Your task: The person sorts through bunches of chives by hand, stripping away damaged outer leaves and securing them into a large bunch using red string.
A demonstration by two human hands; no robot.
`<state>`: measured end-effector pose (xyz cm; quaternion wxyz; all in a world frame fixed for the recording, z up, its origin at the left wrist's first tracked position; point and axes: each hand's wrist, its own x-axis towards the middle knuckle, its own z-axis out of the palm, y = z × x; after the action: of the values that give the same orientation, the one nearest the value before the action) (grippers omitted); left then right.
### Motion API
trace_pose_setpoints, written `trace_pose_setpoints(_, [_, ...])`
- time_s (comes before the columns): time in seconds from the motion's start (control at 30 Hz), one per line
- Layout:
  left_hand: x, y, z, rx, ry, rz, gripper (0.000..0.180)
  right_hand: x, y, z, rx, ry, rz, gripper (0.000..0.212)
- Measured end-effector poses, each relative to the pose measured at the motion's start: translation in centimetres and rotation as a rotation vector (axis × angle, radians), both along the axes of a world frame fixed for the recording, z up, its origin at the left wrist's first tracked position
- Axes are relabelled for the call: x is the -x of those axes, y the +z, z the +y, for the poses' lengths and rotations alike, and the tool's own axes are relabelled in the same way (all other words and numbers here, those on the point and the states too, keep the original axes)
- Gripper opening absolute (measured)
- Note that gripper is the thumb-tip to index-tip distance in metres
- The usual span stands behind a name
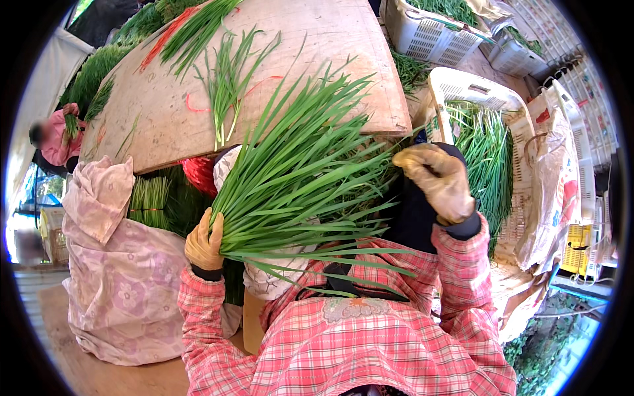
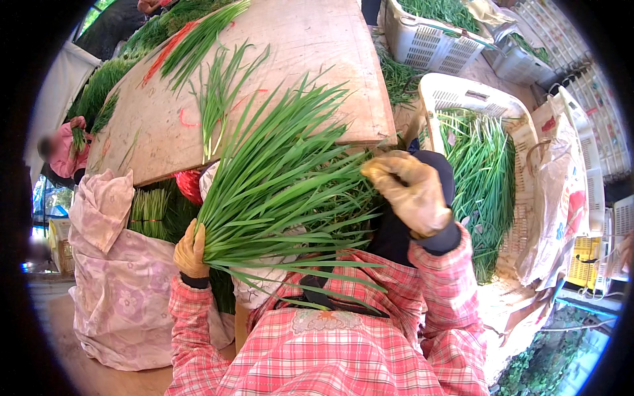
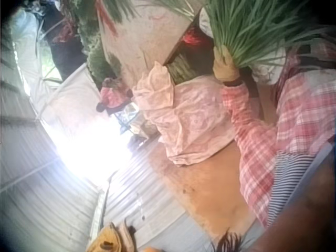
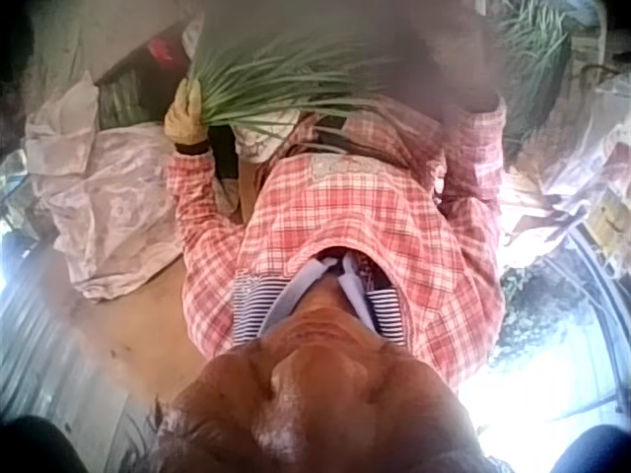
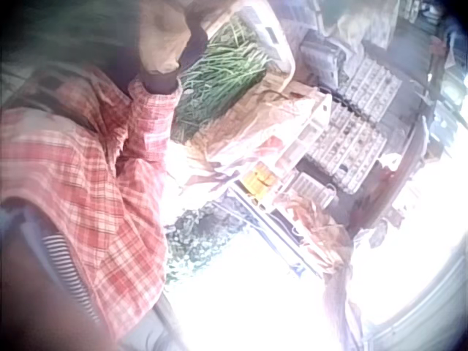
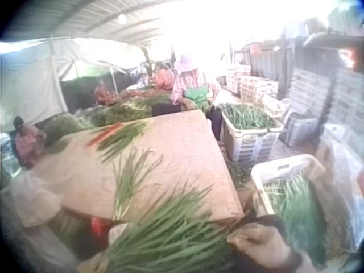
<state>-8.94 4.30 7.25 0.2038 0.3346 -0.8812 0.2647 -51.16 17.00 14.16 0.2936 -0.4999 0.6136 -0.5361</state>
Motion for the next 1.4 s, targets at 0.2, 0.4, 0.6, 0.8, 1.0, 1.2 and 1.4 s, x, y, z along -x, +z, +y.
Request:
trace_pose_setpoints(0.2, [-0.1,-0.4,-0.4,-0.02,-0.006,0.017,0.037,-2.2,-1.8,-3.2,-0.102,-0.027,-0.035,0.015])
trace_pose_setpoints(0.4, [-0.3,-0.4,-0.2,-0.064,-0.013,0.034,0.037,-2.5,-1.1,-0.4,-0.068,0.115,-0.136,0.013])
trace_pose_setpoints(0.6, [0.0,-0.8,-0.4,-0.057,-0.034,0.076,0.036,-4.0,-3.4,0.1,-0.456,0.017,0.411,0.038])
trace_pose_setpoints(0.8, [0.0,-0.7,-0.4,-0.052,-0.021,0.072,0.037,-6.8,-4.2,-1.5,-0.3,0.139,0.413,0.036])
trace_pose_setpoints(1.0, [0.1,-0.5,-0.4,-0.068,-0.028,0.077,0.037,-7.9,-5.9,-1.9,-0.042,0.17,0.514,0.016])
trace_pose_setpoints(1.2, [0.2,-0.6,-0.1,-0.085,-0.03,0.087,0.038,-6.0,-4.5,0.2,-0.165,-0.114,-0.496,0.016])
trace_pose_setpoints(1.4, [0.3,-0.7,-0.2,-0.089,-0.022,0.088,0.037,-3.9,-3.9,1.5,-0.299,-0.146,-0.131,0.012])
